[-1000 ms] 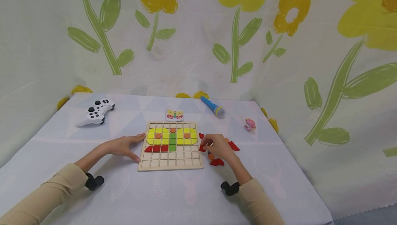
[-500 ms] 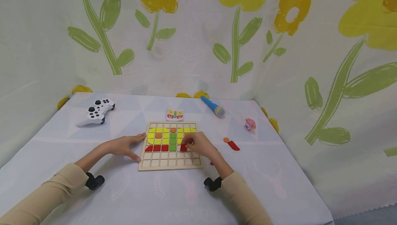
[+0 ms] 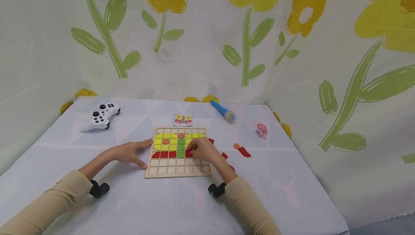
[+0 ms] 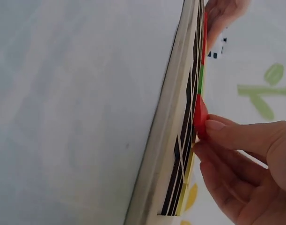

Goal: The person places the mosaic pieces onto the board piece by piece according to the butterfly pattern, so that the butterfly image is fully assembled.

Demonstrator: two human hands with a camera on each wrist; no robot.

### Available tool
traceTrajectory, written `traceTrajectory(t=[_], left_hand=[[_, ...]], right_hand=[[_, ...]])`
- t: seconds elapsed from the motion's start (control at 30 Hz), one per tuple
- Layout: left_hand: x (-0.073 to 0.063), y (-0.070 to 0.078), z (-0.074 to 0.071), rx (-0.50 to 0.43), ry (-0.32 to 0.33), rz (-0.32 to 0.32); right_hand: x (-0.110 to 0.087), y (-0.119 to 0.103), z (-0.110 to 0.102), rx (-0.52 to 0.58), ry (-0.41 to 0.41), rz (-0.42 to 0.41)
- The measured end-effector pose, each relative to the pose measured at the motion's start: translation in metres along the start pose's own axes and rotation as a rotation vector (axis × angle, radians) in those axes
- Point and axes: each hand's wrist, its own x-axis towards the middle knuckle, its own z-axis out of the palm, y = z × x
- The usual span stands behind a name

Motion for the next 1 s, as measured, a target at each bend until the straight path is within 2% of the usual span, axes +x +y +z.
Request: traceTrajectory(t=[0.17,0.43,0.67,0.9,1.0], left_hand=[[0.000,0.000,-0.001,-0.003,-0.005,-0.004],[0.000,0.001,-0.001,-0.013,-0.009,-0.014],[-0.001,0.002,0.000,-0.012,-0.006,-0.007],[0.000,0.000,-0.001,-0.016,-0.008,0.002],[0.000,0.000,-0.001,-0.008,-0.008,0.004]], right_hand=[[-0.001,-0.002,0.001,-0.014,-0.002,0.037],[-0.005,0.000,-0.002,-0.024,0.003,0.021],[-0.012,0.012,-0.015,0.012,0.080,0.092],[-0.024,0.034,-0.033,-0.033,0.123,-0.001],[-0.028,0.042,-0.039,-0.040,0.113,0.027]])
